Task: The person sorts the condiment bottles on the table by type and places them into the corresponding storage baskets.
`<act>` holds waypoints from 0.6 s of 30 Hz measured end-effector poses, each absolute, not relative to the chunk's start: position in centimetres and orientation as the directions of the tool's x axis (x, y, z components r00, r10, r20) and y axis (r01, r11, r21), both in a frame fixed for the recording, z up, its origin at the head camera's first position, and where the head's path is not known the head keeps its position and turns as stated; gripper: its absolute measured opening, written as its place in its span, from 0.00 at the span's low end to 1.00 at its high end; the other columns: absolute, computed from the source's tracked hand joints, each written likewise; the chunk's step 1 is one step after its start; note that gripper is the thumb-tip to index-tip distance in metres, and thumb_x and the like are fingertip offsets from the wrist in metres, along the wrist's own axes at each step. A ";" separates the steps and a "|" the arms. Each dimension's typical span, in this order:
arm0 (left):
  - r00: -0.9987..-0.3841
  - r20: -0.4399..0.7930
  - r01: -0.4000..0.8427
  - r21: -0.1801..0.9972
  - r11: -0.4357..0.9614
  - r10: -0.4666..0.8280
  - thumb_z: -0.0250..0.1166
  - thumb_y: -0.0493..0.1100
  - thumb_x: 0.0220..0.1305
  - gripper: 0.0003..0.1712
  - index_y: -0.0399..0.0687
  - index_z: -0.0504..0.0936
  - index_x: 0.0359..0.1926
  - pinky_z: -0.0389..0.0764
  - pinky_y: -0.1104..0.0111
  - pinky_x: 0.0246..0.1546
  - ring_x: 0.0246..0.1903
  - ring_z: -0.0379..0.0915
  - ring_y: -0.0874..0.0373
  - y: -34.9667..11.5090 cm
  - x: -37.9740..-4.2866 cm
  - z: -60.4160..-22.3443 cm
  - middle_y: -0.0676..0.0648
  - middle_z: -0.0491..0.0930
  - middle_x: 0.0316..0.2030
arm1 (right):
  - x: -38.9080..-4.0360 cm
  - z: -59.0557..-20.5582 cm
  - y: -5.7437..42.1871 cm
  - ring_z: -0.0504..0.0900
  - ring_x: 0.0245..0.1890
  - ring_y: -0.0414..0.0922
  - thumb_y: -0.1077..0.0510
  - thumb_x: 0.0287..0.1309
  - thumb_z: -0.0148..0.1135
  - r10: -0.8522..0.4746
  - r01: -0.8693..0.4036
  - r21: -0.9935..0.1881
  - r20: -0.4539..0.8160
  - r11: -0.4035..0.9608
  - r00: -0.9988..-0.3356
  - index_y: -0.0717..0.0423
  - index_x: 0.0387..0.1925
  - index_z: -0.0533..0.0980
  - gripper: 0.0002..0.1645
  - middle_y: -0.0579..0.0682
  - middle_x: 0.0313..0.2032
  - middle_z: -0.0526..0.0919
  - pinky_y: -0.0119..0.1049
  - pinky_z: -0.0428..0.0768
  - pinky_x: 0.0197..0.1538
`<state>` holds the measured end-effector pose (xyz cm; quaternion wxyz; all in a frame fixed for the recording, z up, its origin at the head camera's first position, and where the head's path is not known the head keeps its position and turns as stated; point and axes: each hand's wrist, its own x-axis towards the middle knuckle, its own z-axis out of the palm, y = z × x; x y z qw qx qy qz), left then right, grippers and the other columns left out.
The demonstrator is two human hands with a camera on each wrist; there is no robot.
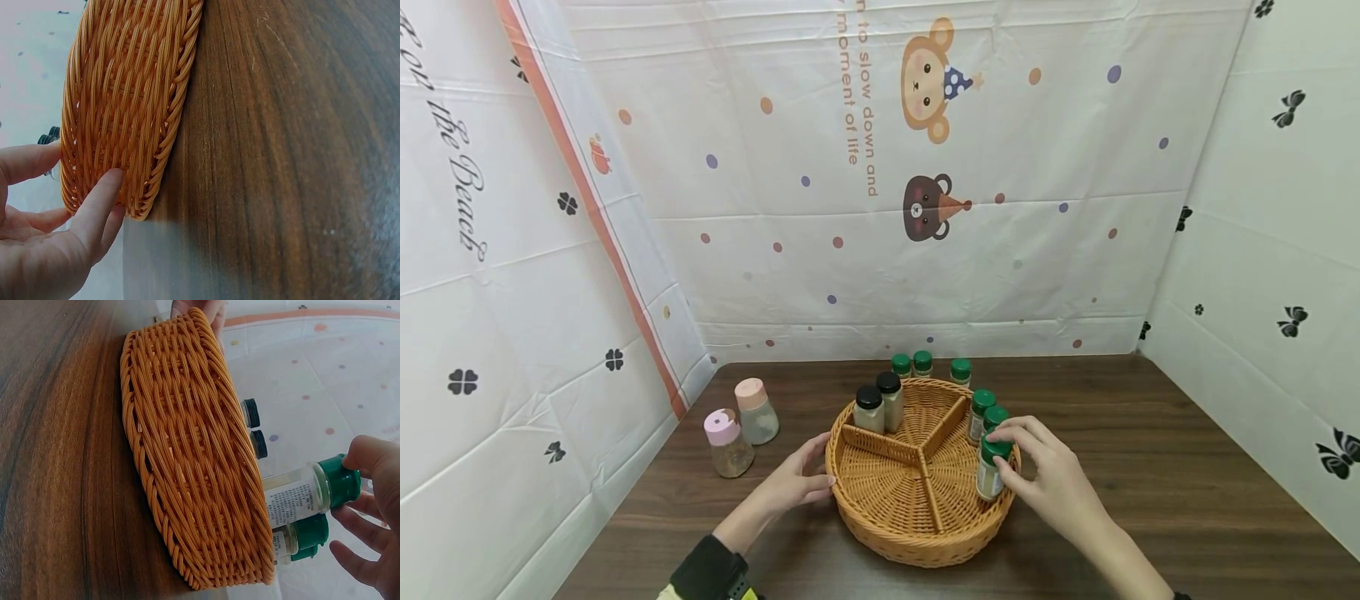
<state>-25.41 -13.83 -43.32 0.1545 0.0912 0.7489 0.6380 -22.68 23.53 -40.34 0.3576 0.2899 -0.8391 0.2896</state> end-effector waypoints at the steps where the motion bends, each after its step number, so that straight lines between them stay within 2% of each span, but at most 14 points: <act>1: -0.936 -0.116 -0.062 0.984 0.169 0.333 0.59 0.28 0.67 0.44 0.38 0.47 0.78 0.81 0.52 0.58 0.72 0.54 0.30 -13.8 -25.4 -43.3 0.28 0.46 0.75 | -22.7 -40.4 23.6 0.76 0.45 0.28 0.73 0.40 0.75 -0.285 -0.690 -0.274 0.763 0.670 -0.580 0.42 0.45 0.81 0.31 0.42 0.46 0.81 0.14 0.71 0.46; 9: -0.935 -0.119 -0.065 0.983 0.170 0.335 0.59 0.29 0.67 0.44 0.38 0.47 0.78 0.81 0.53 0.58 0.72 0.54 0.30 -13.8 -25.5 -43.3 0.28 0.45 0.75 | -22.7 -40.8 23.7 0.76 0.44 0.29 0.72 0.41 0.75 -0.316 -0.681 -0.245 0.744 0.690 -0.588 0.43 0.44 0.82 0.29 0.44 0.46 0.81 0.16 0.72 0.41; 18: -0.937 -0.126 -0.071 0.982 0.173 0.327 0.59 0.28 0.67 0.44 0.39 0.47 0.78 0.81 0.52 0.58 0.72 0.53 0.30 -13.9 -25.4 -43.3 0.28 0.44 0.76 | -22.6 -41.3 23.8 0.76 0.45 0.33 0.69 0.37 0.78 -0.362 -0.672 -0.156 0.744 0.724 -0.562 0.40 0.43 0.82 0.30 0.41 0.47 0.81 0.15 0.71 0.44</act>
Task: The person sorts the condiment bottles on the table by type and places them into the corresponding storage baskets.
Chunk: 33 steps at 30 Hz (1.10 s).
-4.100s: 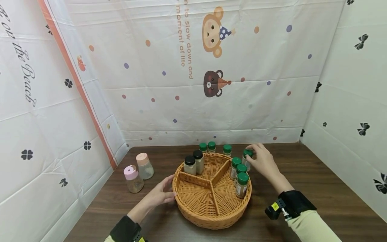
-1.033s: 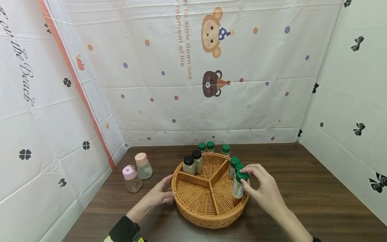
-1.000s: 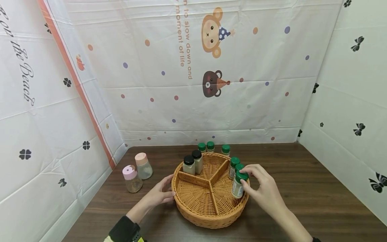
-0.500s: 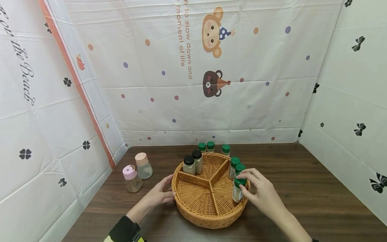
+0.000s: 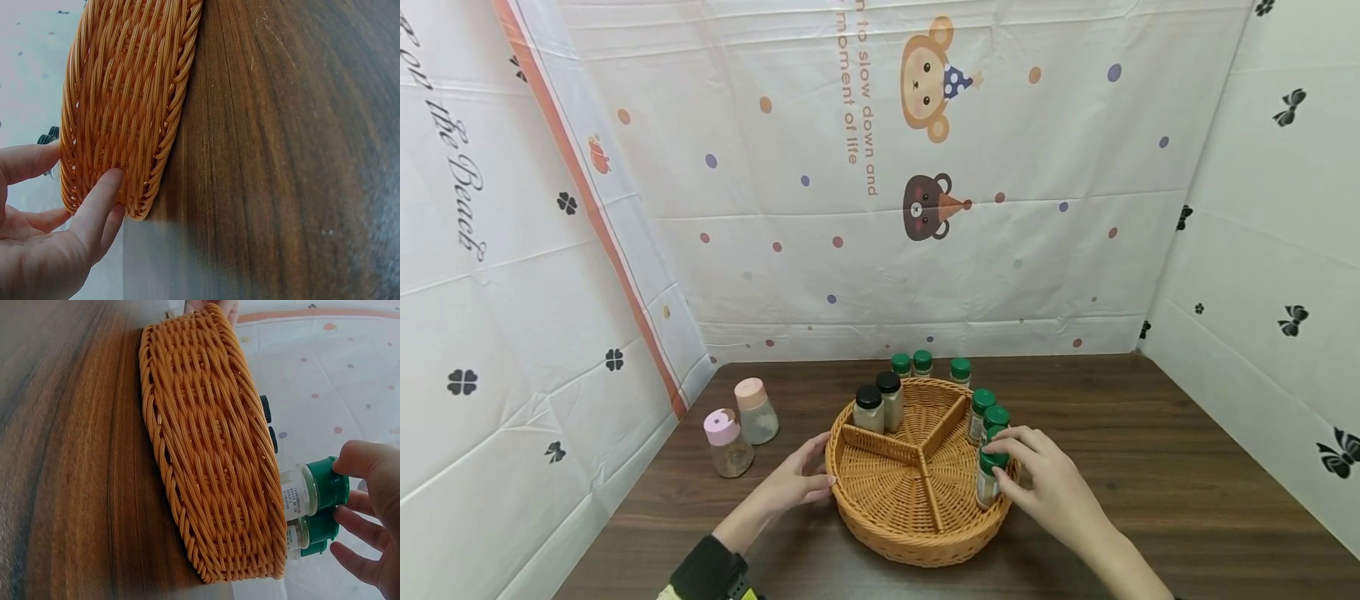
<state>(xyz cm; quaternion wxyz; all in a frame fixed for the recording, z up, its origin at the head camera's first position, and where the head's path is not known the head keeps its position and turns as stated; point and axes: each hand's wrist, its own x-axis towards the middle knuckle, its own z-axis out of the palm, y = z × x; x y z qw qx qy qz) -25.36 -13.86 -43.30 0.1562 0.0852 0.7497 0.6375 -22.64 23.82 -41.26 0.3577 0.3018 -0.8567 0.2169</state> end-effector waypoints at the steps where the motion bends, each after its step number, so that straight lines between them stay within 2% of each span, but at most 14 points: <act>1: -0.937 -0.124 -0.070 0.983 0.172 0.327 0.59 0.28 0.67 0.44 0.39 0.47 0.78 0.81 0.52 0.58 0.72 0.53 0.30 -13.8 -25.3 -43.3 0.28 0.44 0.76 | -22.6 -41.3 23.8 0.75 0.45 0.33 0.68 0.37 0.78 -0.366 -0.671 -0.149 0.743 0.726 -0.561 0.40 0.43 0.82 0.29 0.41 0.47 0.81 0.16 0.70 0.42; 5: -0.937 -0.119 -0.065 0.983 0.171 0.329 0.59 0.28 0.67 0.44 0.39 0.47 0.78 0.81 0.52 0.58 0.72 0.52 0.29 -13.8 -25.3 -43.2 0.27 0.43 0.76 | -22.7 -41.4 23.9 0.72 0.43 0.31 0.68 0.37 0.78 -0.376 -0.679 -0.147 0.740 0.719 -0.558 0.41 0.42 0.83 0.28 0.42 0.47 0.81 0.19 0.67 0.38; 14: -0.937 -0.123 -0.066 0.982 0.179 0.328 0.58 0.28 0.67 0.44 0.38 0.47 0.78 0.82 0.52 0.57 0.72 0.51 0.29 -13.9 -25.4 -43.3 0.27 0.43 0.76 | -22.6 -41.4 23.9 0.71 0.39 0.33 0.69 0.36 0.78 -0.381 -0.695 -0.153 0.744 0.702 -0.548 0.42 0.42 0.83 0.28 0.43 0.46 0.81 0.19 0.64 0.35; 18: -0.937 -0.122 -0.062 0.980 0.187 0.328 0.58 0.29 0.67 0.44 0.38 0.47 0.78 0.82 0.52 0.57 0.72 0.52 0.29 -13.8 -25.4 -43.2 0.27 0.43 0.76 | -22.5 -41.5 23.9 0.71 0.41 0.31 0.69 0.36 0.78 -0.375 -0.688 -0.153 0.744 0.710 -0.553 0.42 0.41 0.83 0.28 0.42 0.46 0.81 0.19 0.66 0.36; 33: -0.938 -0.118 -0.059 0.981 0.184 0.327 0.59 0.28 0.67 0.44 0.38 0.47 0.78 0.82 0.52 0.57 0.72 0.52 0.29 -13.8 -25.3 -43.1 0.28 0.44 0.76 | -22.3 -41.5 23.8 0.72 0.42 0.31 0.69 0.37 0.78 -0.365 -0.678 -0.162 0.741 0.717 -0.564 0.42 0.40 0.82 0.27 0.42 0.47 0.81 0.20 0.68 0.38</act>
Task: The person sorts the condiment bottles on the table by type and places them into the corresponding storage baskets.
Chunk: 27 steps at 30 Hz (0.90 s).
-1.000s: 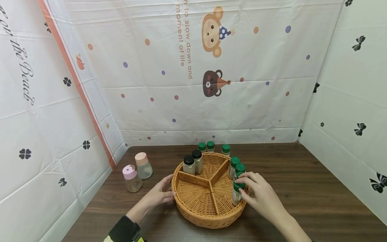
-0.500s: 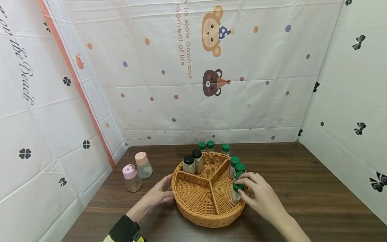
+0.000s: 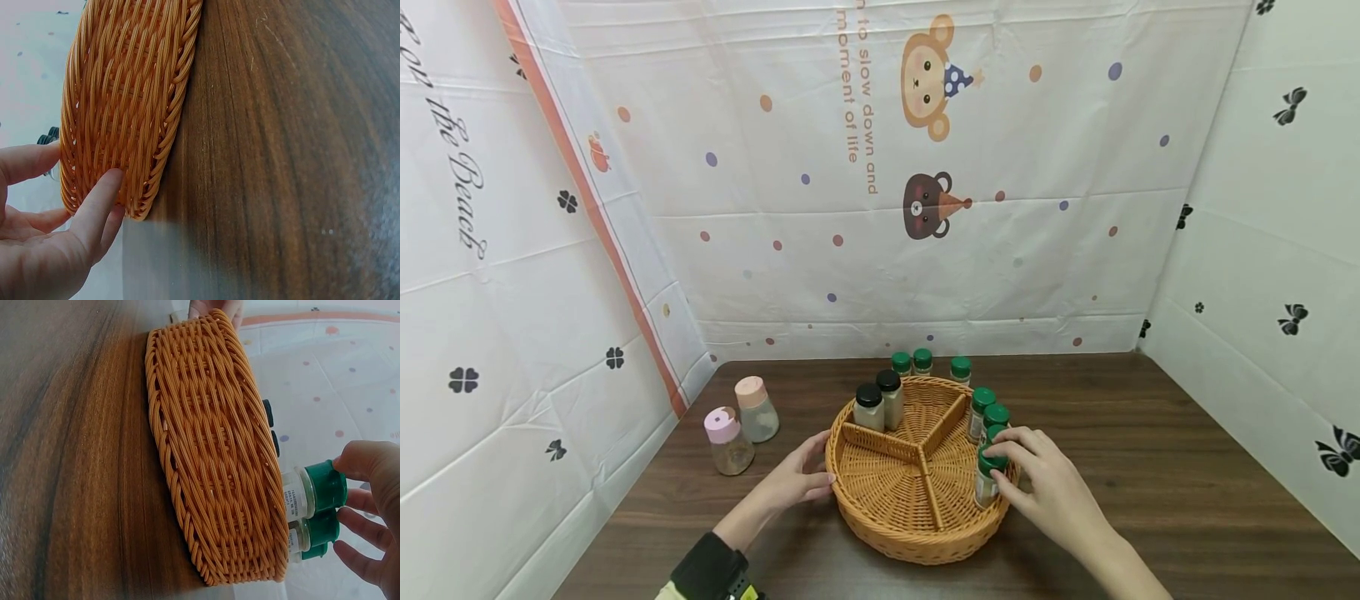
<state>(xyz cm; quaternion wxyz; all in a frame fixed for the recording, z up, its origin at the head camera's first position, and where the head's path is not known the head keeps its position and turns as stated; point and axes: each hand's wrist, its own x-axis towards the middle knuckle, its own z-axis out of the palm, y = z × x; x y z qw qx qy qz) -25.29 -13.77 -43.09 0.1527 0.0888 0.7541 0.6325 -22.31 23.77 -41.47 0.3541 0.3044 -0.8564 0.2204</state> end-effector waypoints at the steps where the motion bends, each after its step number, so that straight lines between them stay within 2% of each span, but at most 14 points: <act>1: -0.937 -0.117 -0.058 0.981 0.183 0.329 0.58 0.28 0.67 0.44 0.38 0.47 0.78 0.82 0.52 0.57 0.72 0.52 0.29 -13.8 -25.3 -43.1 0.27 0.44 0.76 | -22.3 -41.5 23.7 0.72 0.43 0.32 0.69 0.37 0.78 -0.365 -0.678 -0.161 0.742 0.717 -0.562 0.42 0.40 0.82 0.27 0.42 0.47 0.81 0.19 0.68 0.39; 3: -0.937 -0.115 -0.057 0.982 0.181 0.331 0.58 0.28 0.67 0.44 0.37 0.46 0.78 0.82 0.51 0.57 0.72 0.52 0.29 -13.8 -25.3 -43.1 0.27 0.43 0.76 | -22.3 -41.5 23.7 0.73 0.43 0.32 0.69 0.36 0.78 -0.366 -0.680 -0.156 0.746 0.716 -0.557 0.42 0.40 0.82 0.27 0.42 0.47 0.81 0.18 0.68 0.44; 5: -0.936 -0.114 -0.055 0.982 0.179 0.333 0.58 0.28 0.67 0.44 0.37 0.46 0.78 0.82 0.51 0.57 0.72 0.52 0.29 -13.8 -25.3 -43.1 0.27 0.43 0.76 | -22.3 -41.5 23.6 0.74 0.44 0.34 0.69 0.36 0.78 -0.366 -0.684 -0.155 0.749 0.713 -0.552 0.42 0.40 0.82 0.27 0.41 0.46 0.81 0.15 0.66 0.53; 8: -0.936 -0.114 -0.056 0.982 0.178 0.333 0.58 0.28 0.67 0.44 0.37 0.46 0.78 0.82 0.51 0.57 0.72 0.52 0.29 -13.8 -25.3 -43.1 0.27 0.43 0.76 | -22.2 -41.5 23.5 0.75 0.45 0.36 0.70 0.35 0.78 -0.364 -0.690 -0.163 0.752 0.705 -0.549 0.42 0.39 0.82 0.28 0.41 0.46 0.81 0.12 0.55 0.66; 9: -0.936 -0.114 -0.056 0.982 0.178 0.332 0.58 0.28 0.67 0.44 0.37 0.47 0.78 0.82 0.52 0.57 0.72 0.52 0.29 -13.8 -25.3 -43.1 0.27 0.43 0.76 | -22.2 -41.5 23.5 0.75 0.46 0.37 0.70 0.35 0.78 -0.363 -0.691 -0.166 0.752 0.703 -0.550 0.43 0.39 0.82 0.28 0.42 0.46 0.81 0.11 0.50 0.68; 11: -0.937 -0.114 -0.056 0.982 0.179 0.330 0.58 0.28 0.67 0.44 0.37 0.47 0.78 0.82 0.52 0.57 0.72 0.52 0.29 -13.8 -25.3 -43.1 0.27 0.43 0.76 | -22.2 -41.5 23.5 0.75 0.46 0.37 0.70 0.35 0.78 -0.362 -0.693 -0.172 0.751 0.700 -0.552 0.43 0.39 0.82 0.28 0.42 0.46 0.81 0.10 0.47 0.69; 13: -0.938 -0.114 -0.056 0.982 0.181 0.328 0.58 0.28 0.67 0.44 0.37 0.47 0.78 0.82 0.52 0.57 0.72 0.53 0.29 -13.8 -25.3 -43.1 0.27 0.44 0.76 | -22.3 -41.5 23.5 0.75 0.46 0.37 0.70 0.35 0.78 -0.361 -0.692 -0.172 0.751 0.702 -0.553 0.44 0.39 0.82 0.27 0.42 0.46 0.81 0.10 0.48 0.69; 15: -0.938 -0.115 -0.056 0.982 0.183 0.326 0.58 0.28 0.67 0.43 0.37 0.47 0.78 0.82 0.52 0.57 0.72 0.53 0.29 -13.8 -25.3 -43.2 0.27 0.44 0.76 | -22.3 -41.5 23.6 0.75 0.46 0.36 0.69 0.35 0.78 -0.363 -0.685 -0.161 0.751 0.710 -0.552 0.44 0.40 0.82 0.27 0.42 0.46 0.81 0.12 0.55 0.67; 19: -0.938 -0.117 -0.059 0.981 0.183 0.325 0.58 0.28 0.67 0.43 0.38 0.47 0.78 0.82 0.51 0.57 0.72 0.52 0.29 -13.8 -25.3 -43.1 0.27 0.44 0.76 | -22.2 -41.5 23.7 0.74 0.46 0.33 0.67 0.36 0.78 -0.371 -0.675 -0.136 0.748 0.725 -0.550 0.44 0.40 0.83 0.26 0.42 0.47 0.81 0.18 0.69 0.52; 22: -0.938 -0.120 -0.063 0.981 0.183 0.324 0.58 0.28 0.67 0.44 0.38 0.47 0.78 0.81 0.51 0.57 0.72 0.52 0.29 -13.8 -25.3 -43.1 0.27 0.44 0.76 | -22.2 -41.5 23.8 0.73 0.45 0.32 0.67 0.37 0.78 -0.371 -0.673 -0.135 0.748 0.727 -0.550 0.45 0.40 0.83 0.25 0.43 0.47 0.82 0.22 0.71 0.44; 27: -0.939 -0.121 -0.064 0.981 0.182 0.321 0.58 0.28 0.67 0.44 0.38 0.47 0.78 0.81 0.51 0.57 0.72 0.53 0.29 -13.8 -25.3 -43.1 0.27 0.44 0.76 | -22.3 -41.3 23.8 0.73 0.46 0.32 0.66 0.38 0.78 -0.361 -0.670 -0.141 0.753 0.729 -0.551 0.45 0.40 0.83 0.24 0.43 0.46 0.82 0.23 0.71 0.44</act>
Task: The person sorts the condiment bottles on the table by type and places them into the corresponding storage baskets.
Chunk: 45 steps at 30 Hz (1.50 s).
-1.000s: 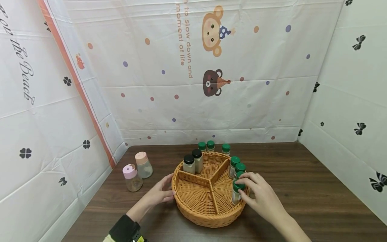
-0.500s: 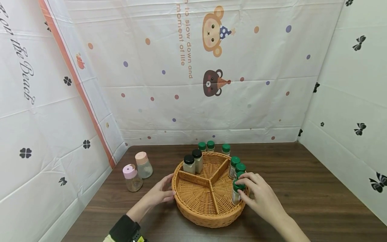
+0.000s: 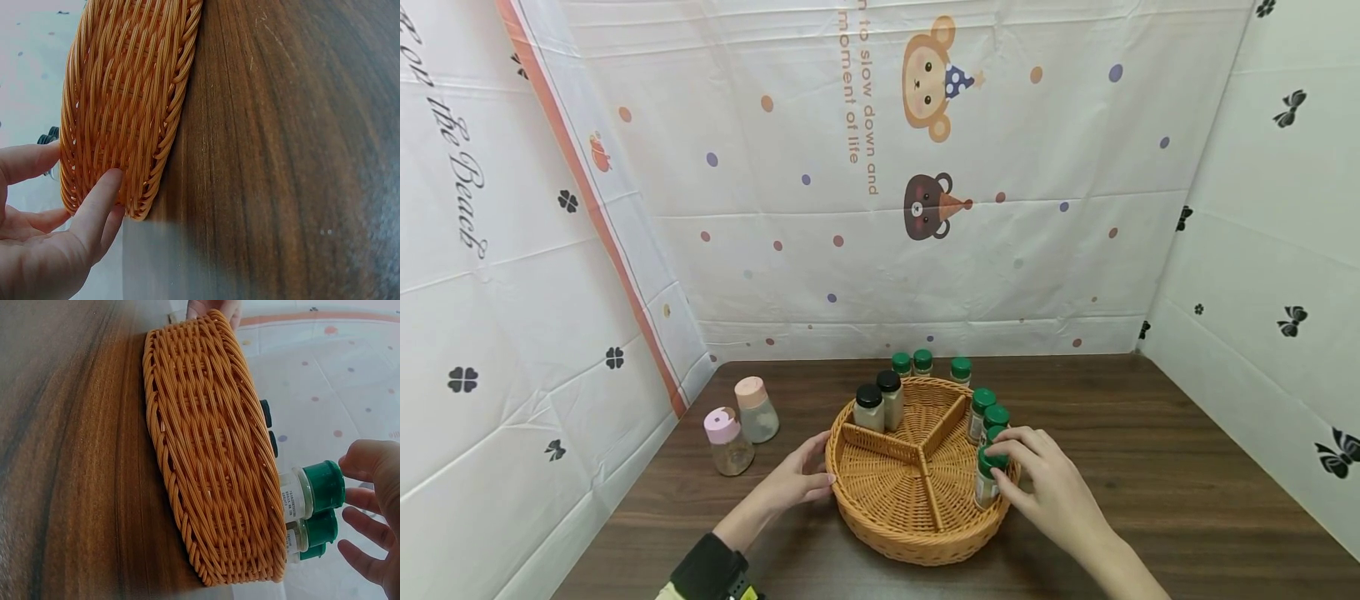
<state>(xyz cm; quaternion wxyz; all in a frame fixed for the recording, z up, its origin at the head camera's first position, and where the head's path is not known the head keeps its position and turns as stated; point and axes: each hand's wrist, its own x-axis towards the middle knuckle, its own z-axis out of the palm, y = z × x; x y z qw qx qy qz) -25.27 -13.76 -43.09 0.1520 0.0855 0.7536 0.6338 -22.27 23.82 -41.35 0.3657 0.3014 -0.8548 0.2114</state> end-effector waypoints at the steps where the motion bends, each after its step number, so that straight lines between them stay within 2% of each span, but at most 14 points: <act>1: -0.939 -0.121 -0.064 0.981 0.182 0.322 0.58 0.28 0.67 0.44 0.38 0.47 0.78 0.81 0.51 0.57 0.72 0.53 0.29 -13.8 -25.3 -43.1 0.27 0.44 0.76 | -22.3 -41.3 23.8 0.73 0.46 0.32 0.66 0.38 0.78 -0.359 -0.669 -0.141 0.753 0.730 -0.551 0.45 0.40 0.83 0.24 0.43 0.46 0.82 0.23 0.71 0.44; 12: -0.938 -0.120 -0.063 0.982 0.181 0.325 0.58 0.29 0.67 0.43 0.38 0.47 0.78 0.81 0.52 0.57 0.72 0.53 0.30 -13.8 -25.2 -43.0 0.28 0.44 0.76 | -22.5 -40.7 23.8 0.74 0.46 0.33 0.66 0.39 0.78 -0.353 -0.668 -0.140 0.760 0.731 -0.546 0.46 0.40 0.82 0.23 0.43 0.45 0.82 0.25 0.72 0.45; 21: -0.936 -0.103 -0.049 0.985 0.163 0.336 0.58 0.27 0.66 0.44 0.36 0.47 0.77 0.82 0.51 0.57 0.72 0.53 0.29 -13.8 -25.2 -43.0 0.27 0.45 0.75 | -23.4 -39.6 23.9 0.74 0.47 0.35 0.66 0.40 0.78 -0.340 -0.657 -0.141 0.765 0.741 -0.548 0.48 0.39 0.83 0.22 0.43 0.44 0.82 0.21 0.72 0.48; 29: -0.936 -0.108 -0.055 0.985 0.166 0.335 0.58 0.28 0.67 0.43 0.37 0.47 0.77 0.81 0.51 0.58 0.72 0.53 0.29 -13.8 -25.2 -43.0 0.28 0.45 0.75 | -24.2 -38.1 23.8 0.75 0.45 0.37 0.69 0.38 0.78 -0.321 -0.663 -0.144 0.787 0.734 -0.527 0.50 0.40 0.83 0.23 0.43 0.44 0.83 0.22 0.71 0.45; 36: -0.935 -0.112 -0.058 0.984 0.168 0.338 0.58 0.28 0.67 0.44 0.36 0.46 0.78 0.81 0.51 0.58 0.72 0.53 0.29 -13.9 -25.3 -43.0 0.28 0.46 0.75 | -25.2 -37.3 23.9 0.75 0.44 0.38 0.69 0.42 0.76 -0.308 -0.657 -0.170 0.779 0.735 -0.546 0.51 0.40 0.83 0.20 0.44 0.43 0.82 0.22 0.70 0.40; 45: -0.936 -0.117 -0.063 0.984 0.169 0.333 0.58 0.28 0.67 0.44 0.37 0.46 0.78 0.80 0.51 0.58 0.72 0.52 0.29 -13.8 -25.3 -43.1 0.27 0.46 0.75 | -26.7 -36.3 23.9 0.77 0.46 0.39 0.68 0.48 0.74 -0.279 -0.639 -0.217 0.764 0.738 -0.582 0.52 0.40 0.83 0.16 0.43 0.42 0.83 0.25 0.72 0.46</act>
